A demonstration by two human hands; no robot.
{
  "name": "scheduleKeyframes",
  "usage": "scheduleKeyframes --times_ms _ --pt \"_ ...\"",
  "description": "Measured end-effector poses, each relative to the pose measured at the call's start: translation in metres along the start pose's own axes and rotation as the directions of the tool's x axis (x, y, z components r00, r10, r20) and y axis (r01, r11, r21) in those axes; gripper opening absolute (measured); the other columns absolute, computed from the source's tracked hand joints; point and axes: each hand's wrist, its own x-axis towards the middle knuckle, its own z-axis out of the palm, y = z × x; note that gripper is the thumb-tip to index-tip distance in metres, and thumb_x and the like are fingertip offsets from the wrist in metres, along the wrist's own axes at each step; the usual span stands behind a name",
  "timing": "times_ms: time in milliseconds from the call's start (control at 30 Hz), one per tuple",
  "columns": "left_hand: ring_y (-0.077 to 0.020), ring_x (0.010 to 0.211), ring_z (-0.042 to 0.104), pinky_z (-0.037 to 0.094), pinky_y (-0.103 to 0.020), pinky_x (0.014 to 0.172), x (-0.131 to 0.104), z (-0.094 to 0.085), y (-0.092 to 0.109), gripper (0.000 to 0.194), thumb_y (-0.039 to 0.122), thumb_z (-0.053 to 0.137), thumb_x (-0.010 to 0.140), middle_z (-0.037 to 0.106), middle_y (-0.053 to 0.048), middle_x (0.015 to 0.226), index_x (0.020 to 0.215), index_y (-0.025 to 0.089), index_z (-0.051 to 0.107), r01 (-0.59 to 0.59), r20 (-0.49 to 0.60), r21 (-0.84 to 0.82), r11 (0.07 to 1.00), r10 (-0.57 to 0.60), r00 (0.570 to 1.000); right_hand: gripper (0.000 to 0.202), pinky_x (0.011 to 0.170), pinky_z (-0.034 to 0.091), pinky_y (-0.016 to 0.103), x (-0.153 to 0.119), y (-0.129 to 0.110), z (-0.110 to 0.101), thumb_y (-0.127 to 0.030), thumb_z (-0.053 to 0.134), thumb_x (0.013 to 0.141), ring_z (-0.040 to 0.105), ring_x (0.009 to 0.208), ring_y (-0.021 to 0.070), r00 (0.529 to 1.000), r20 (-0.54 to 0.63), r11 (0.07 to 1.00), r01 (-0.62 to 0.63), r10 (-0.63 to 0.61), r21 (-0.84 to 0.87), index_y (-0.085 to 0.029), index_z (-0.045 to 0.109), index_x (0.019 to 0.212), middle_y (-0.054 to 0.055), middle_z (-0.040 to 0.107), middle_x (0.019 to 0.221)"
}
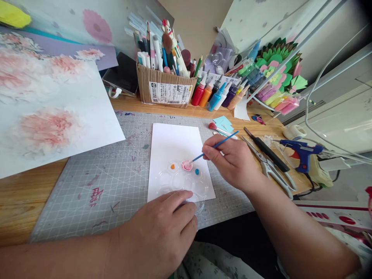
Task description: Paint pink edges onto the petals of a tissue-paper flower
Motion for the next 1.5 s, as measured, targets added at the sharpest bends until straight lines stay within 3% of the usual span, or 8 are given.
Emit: scheduleKeyframes --times_ms 533,633,767,933,1133,1267,1400,1500 --pt "-0.0211 0.105 0.064 0.05 -0.038 0.108 -0.0003 -0.0017 -0.0007 0.015 0.014 0.057 0.093 0.07 -0.006 0.097 0.097 0.016 0.071 -0.023 0.028 0.005 1.0 0.023 0.999 0.021 0.058 0.045 0.023 0.0007 0.0004 -0.0002 -0.02 0.054 0.093 0.062 0.06 0.0105 0.999 0.021 0.999 0.039 -0.039 -0.011 -0.017 0.066 0.076 0.001 0.07 0.07" --pt "-0.0208 0.104 0.064 0.049 -0.037 0.11 -0.0002 -0.0011 -0.0013 0.014 0.014 0.058 0.092 0.07 -0.005 0.095 0.097 0.016 0.071 -0.034 0.029 0.017 0.999 0.034 0.999 0.02 0.06 0.046 0.023 0.0009 0.0008 0.0 -0.019 0.055 0.093 0.063 0.062 0.0111 0.999 -0.017 0.997 0.044 -0.045 -0.071 -0.017 0.066 0.076 0.002 0.072 0.073" --pt "-0.0206 0.102 0.064 0.051 -0.038 0.107 0.0 -0.0013 -0.0007 0.013 0.015 0.058 0.092 0.07 -0.005 0.093 0.095 0.016 0.071 -0.038 0.031 0.02 0.999 0.038 0.999 0.02 0.059 0.046 0.021 0.0006 0.0008 -0.0008 -0.018 0.056 0.093 0.063 0.061 0.0093 0.995 0.035 0.995 0.093 -0.093 -0.016 -0.015 0.067 0.077 0.001 0.072 0.072" --pt "-0.0213 0.105 0.063 0.05 -0.038 0.109 0.0009 -0.0009 -0.0001 0.012 0.017 0.059 0.093 0.07 -0.005 0.096 0.097 0.016 0.07 -0.026 0.028 0.024 0.999 0.026 0.999 0.022 0.06 0.044 0.022 0.0005 -0.0003 -0.005 -0.017 0.055 0.092 0.062 0.06 0.0101 0.996 -0.032 0.988 0.074 -0.079 -0.133 -0.014 0.066 0.073 0.002 0.071 0.07" --pt "-0.0207 0.104 0.064 0.051 -0.038 0.108 -0.0004 0.0022 -0.001 0.012 0.016 0.059 0.092 0.069 -0.005 0.095 0.096 0.016 0.07 -0.043 0.022 0.022 0.999 0.042 0.999 0.022 0.059 0.047 0.019 0.0 -0.0016 -0.0037 -0.021 0.055 0.094 0.063 0.061 0.0088 0.997 0.083 0.998 0.006 -0.011 0.057 -0.015 0.067 0.078 0.001 0.071 0.072" --pt "-0.0211 0.104 0.065 0.052 -0.039 0.107 -0.0011 0.0006 -0.0004 0.013 0.015 0.058 0.092 0.069 -0.006 0.094 0.095 0.016 0.07 -0.049 0.02 0.024 0.999 0.049 0.999 0.022 0.061 0.047 0.02 0.0003 -0.0005 -0.0019 -0.018 0.056 0.092 0.063 0.062 0.0094 1.0 0.009 0.999 0.025 -0.025 -0.023 -0.015 0.066 0.073 0.002 0.072 0.073" --pt "-0.0203 0.101 0.065 0.053 -0.039 0.106 -0.0009 0.0006 0.002 0.014 0.014 0.057 0.092 0.069 -0.006 0.095 0.095 0.016 0.07 -0.055 0.014 0.017 0.998 0.054 0.998 0.022 0.059 0.047 0.019 -0.0002 -0.001 -0.0028 -0.019 0.055 0.093 0.063 0.06 0.0085 0.997 0.052 0.998 0.055 -0.056 0.02 -0.015 0.068 0.075 0.001 0.072 0.072" --pt "-0.0211 0.103 0.065 0.054 -0.038 0.106 -0.0002 0.0014 0.0025 0.012 0.015 0.059 0.091 0.069 -0.005 0.094 0.094 0.016 0.07 -0.048 0.009 0.026 0.998 0.048 0.999 0.021 0.06 0.047 0.019 -0.0001 -0.0014 -0.0025 -0.016 0.057 0.092 0.064 0.06 0.0088 0.998 0.003 0.997 0.068 -0.068 -0.029 -0.014 0.068 0.074 0.002 0.072 0.071"
